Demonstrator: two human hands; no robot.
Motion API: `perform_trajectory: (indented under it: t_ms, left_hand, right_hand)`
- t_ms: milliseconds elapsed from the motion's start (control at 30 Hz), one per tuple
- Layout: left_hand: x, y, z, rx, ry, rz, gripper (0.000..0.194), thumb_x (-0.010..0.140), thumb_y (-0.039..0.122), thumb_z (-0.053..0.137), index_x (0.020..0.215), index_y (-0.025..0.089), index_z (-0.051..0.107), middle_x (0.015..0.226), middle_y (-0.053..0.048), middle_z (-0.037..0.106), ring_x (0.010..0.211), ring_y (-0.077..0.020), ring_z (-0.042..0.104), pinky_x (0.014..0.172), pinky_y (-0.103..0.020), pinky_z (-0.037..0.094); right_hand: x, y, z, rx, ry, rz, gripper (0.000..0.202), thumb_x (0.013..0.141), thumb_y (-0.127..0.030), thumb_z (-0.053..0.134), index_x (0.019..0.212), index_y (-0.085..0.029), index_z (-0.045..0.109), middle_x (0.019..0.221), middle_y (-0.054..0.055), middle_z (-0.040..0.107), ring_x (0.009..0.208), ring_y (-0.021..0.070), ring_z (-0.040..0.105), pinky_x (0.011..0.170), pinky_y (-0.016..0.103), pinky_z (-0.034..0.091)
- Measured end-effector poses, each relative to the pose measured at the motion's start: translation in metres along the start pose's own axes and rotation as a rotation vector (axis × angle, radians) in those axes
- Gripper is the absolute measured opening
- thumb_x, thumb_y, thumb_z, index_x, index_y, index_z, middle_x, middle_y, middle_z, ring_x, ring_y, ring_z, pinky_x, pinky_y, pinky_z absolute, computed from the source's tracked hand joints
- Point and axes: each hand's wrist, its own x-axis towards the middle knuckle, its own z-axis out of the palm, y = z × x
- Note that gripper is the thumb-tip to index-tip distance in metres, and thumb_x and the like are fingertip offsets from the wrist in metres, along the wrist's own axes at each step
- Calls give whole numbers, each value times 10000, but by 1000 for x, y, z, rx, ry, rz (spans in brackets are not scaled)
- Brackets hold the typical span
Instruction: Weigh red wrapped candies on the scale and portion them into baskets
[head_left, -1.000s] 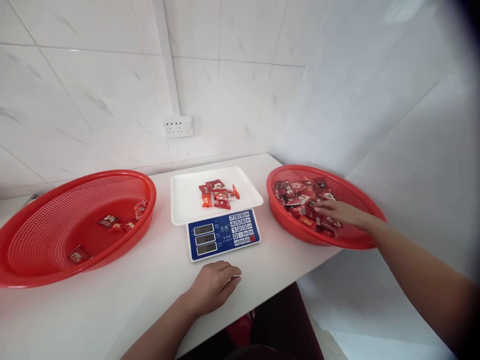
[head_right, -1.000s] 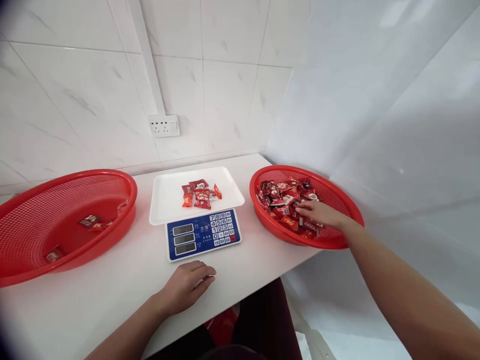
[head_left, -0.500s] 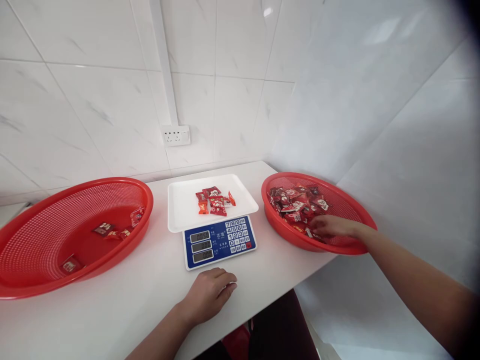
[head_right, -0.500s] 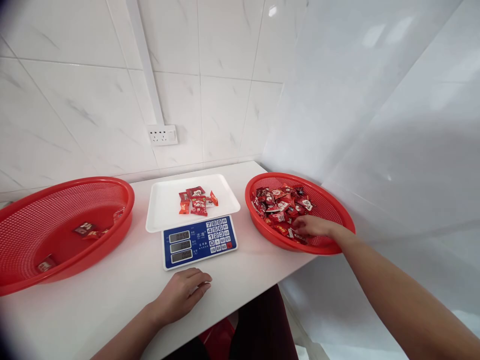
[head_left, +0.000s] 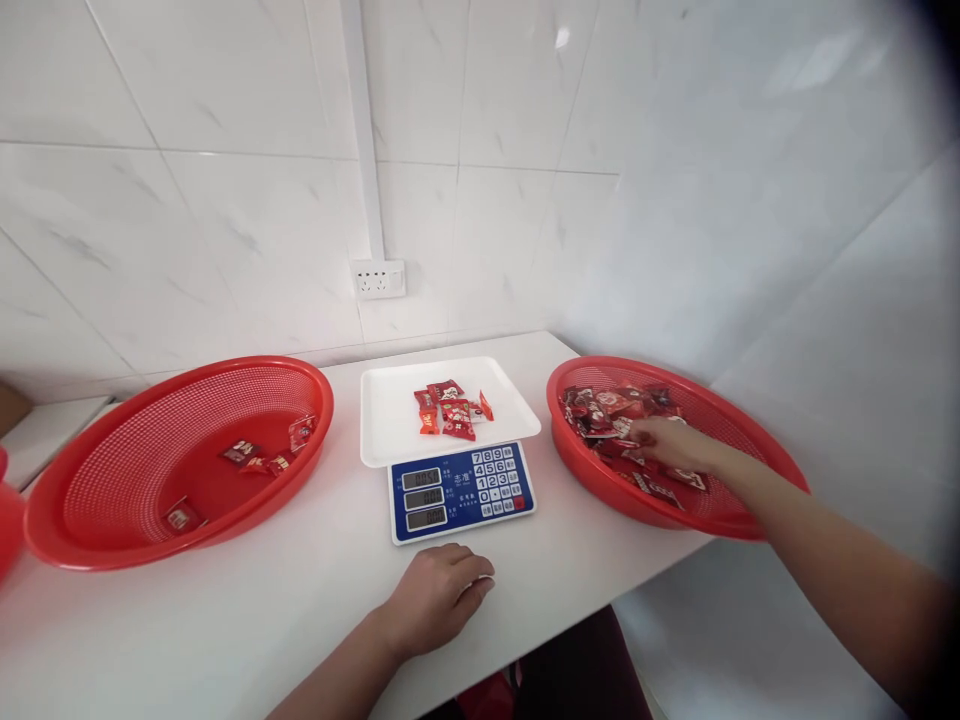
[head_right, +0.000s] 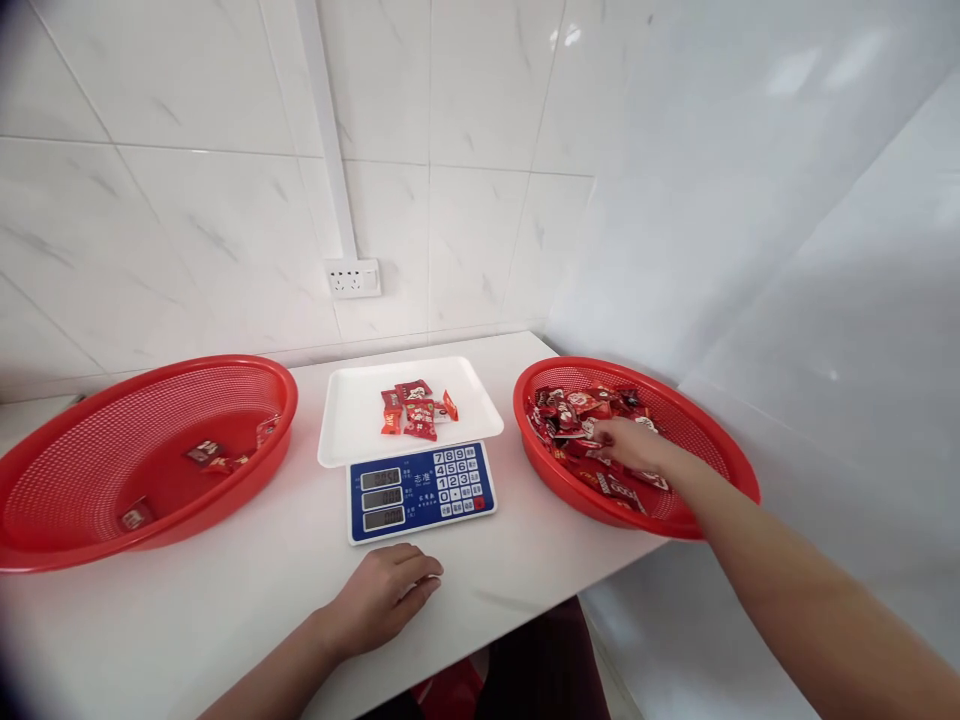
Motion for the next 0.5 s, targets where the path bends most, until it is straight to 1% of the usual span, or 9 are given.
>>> perform_trajectory:
  t_ms: [33,100,133,200,267,333,400,433,500]
  left_hand:
    - [0,0,0,2,0,7,214,914,227,429,958,199,636,826,-46,701,749,-164,652,653,-246,496]
    - [0,0,0,5,-1,15,212,913,227,430,959,194,635,829,-49,701,748,-165,649,650,-247,495]
    - [0,0,0,7,0,16,210,912,228,433,961,193,634,833,-50,701,748,-165,648,649,-248,495]
    - [0,0,0,13,-3,19,204,910,226,439,962,190,634,835,-50,702,746,-165,647,646,-249,493]
    - [0,0,0,22,-6,17,201,908,221,441,956,189,634,831,-48,701,740,-165,645,643,-249,491]
    - [1,0,0,25,-6,11,197,906,218,442,952,189,632,830,-46,700,741,-164,646,644,-248,488]
    - [1,0,-1,26,-2,2,192,904,216,446,952,190,630,833,-44,700,745,-163,647,647,-246,487]
    - [1,-1,-1,26,-1,0,190,904,215,447,952,190,629,834,-43,700,746,-163,647,648,-246,486]
    - [1,-1,-1,29,0,1,189,904,213,448,955,188,628,835,-42,701,747,-162,647,650,-247,484]
  right_hand:
    - [1,-6,-5,-5,7,-2,221,519,-202,723,486,-245,508,507,-12,577,524,177,510,535,294,386]
    - [3,-22,-11,40,11,-6,137,642,-324,670,659,-244,560,686,3,658,647,192,591,583,290,429]
    - [4,-32,-11,104,21,-9,151,692,-362,637,757,-244,569,793,11,684,722,195,622,617,288,453]
    - [4,-56,-3,238,4,-36,206,749,-380,602,898,-244,565,955,27,699,848,193,651,683,288,487]
    - [6,-80,14,252,-47,-105,182,753,-339,614,898,-235,580,960,30,707,872,195,656,716,299,497]
    - [10,-101,35,151,-78,-191,96,748,-285,618,815,-222,592,849,18,709,801,190,657,711,312,497]
    - [16,-118,55,101,-66,-237,46,757,-254,604,779,-216,588,757,2,694,720,176,650,704,320,500]
    - [20,-125,63,107,-50,-243,45,771,-248,589,800,-215,589,761,0,694,706,168,650,710,321,504]
    - [25,-138,73,148,-19,-258,131,803,-255,561,924,-218,595,917,13,710,756,152,663,758,318,511]
